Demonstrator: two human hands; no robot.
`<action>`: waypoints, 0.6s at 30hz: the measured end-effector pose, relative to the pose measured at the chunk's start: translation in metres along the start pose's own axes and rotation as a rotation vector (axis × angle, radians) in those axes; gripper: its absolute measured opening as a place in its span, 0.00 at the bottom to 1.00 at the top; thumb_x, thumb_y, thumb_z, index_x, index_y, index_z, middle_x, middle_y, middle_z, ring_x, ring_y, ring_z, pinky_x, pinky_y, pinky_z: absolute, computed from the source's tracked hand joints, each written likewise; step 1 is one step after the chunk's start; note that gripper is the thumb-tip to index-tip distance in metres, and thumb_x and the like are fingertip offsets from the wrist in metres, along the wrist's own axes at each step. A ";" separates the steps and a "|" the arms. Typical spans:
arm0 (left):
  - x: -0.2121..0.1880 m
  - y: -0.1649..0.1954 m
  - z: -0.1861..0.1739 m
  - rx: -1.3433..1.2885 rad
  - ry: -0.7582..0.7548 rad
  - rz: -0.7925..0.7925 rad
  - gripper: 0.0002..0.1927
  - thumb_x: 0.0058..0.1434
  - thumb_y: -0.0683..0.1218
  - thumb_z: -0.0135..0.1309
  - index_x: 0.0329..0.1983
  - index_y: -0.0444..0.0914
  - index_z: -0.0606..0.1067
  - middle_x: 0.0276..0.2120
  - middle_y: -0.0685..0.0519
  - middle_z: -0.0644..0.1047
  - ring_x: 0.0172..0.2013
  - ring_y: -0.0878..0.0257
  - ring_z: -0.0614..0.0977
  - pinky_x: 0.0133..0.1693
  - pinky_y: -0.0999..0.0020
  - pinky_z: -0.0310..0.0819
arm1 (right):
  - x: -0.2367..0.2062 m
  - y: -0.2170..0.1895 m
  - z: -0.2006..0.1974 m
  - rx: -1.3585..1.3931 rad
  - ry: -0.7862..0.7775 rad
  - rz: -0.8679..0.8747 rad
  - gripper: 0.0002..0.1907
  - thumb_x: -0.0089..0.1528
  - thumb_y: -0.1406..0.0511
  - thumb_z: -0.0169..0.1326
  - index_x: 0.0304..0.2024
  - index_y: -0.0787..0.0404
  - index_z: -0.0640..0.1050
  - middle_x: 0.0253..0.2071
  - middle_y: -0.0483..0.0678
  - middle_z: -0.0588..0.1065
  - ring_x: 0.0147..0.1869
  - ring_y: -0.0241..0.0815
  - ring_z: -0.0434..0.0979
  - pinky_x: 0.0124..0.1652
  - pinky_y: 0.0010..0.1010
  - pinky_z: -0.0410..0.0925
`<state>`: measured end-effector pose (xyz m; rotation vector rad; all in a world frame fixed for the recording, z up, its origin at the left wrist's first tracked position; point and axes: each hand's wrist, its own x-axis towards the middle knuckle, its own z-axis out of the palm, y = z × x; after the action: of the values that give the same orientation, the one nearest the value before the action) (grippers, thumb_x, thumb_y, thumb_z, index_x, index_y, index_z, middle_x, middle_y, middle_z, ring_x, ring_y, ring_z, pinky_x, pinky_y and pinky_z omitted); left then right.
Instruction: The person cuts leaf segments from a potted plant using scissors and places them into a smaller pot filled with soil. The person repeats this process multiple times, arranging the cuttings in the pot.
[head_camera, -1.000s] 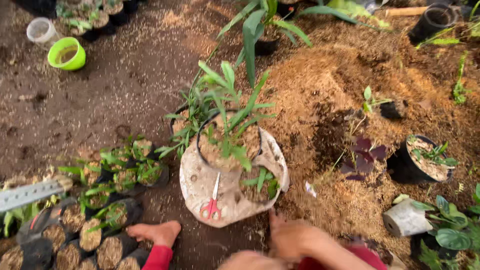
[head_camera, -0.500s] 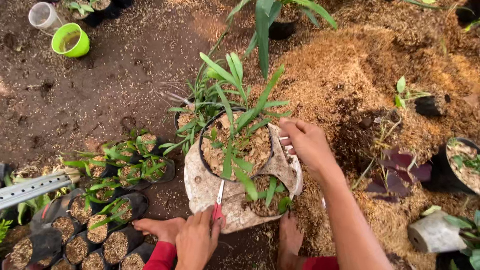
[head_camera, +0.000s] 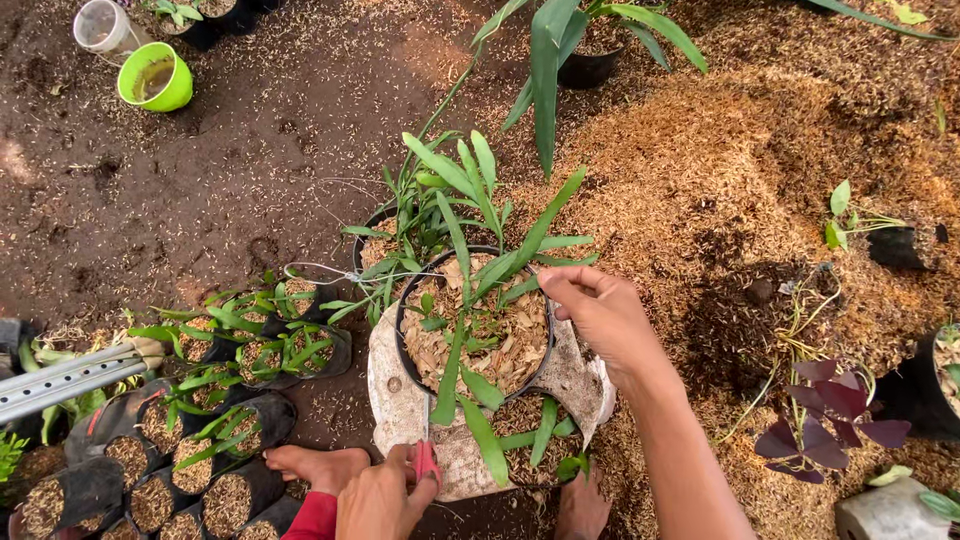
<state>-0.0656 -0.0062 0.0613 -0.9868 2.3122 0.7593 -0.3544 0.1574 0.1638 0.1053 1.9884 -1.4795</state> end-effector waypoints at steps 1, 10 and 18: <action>0.001 -0.003 0.001 -0.048 -0.002 -0.015 0.22 0.53 0.59 0.60 0.48 0.46 0.77 0.31 0.50 0.87 0.37 0.51 0.87 0.45 0.53 0.80 | 0.002 0.000 -0.001 -0.004 -0.004 0.022 0.14 0.58 0.56 0.62 0.42 0.55 0.85 0.31 0.39 0.78 0.35 0.32 0.71 0.38 0.25 0.65; 0.007 -0.054 0.031 -0.888 -0.324 -0.053 0.22 0.51 0.39 0.67 0.49 0.32 0.75 0.30 0.46 0.88 0.30 0.65 0.86 0.37 0.71 0.76 | 0.005 -0.019 -0.003 0.023 0.055 -0.106 0.19 0.61 0.55 0.60 0.48 0.60 0.79 0.38 0.43 0.74 0.42 0.34 0.71 0.46 0.26 0.68; 0.003 -0.097 0.067 -1.211 -0.839 0.180 0.18 0.67 0.44 0.59 0.55 0.28 0.74 0.40 0.50 0.84 0.42 0.67 0.85 0.52 0.71 0.76 | 0.002 -0.026 0.009 -0.055 -0.035 -0.282 0.22 0.61 0.56 0.58 0.54 0.58 0.79 0.39 0.40 0.74 0.40 0.33 0.69 0.42 0.27 0.67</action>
<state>0.0214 -0.0196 -0.0164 -0.6179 1.0827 2.2282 -0.3633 0.1392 0.1827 -0.2325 2.0782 -1.5842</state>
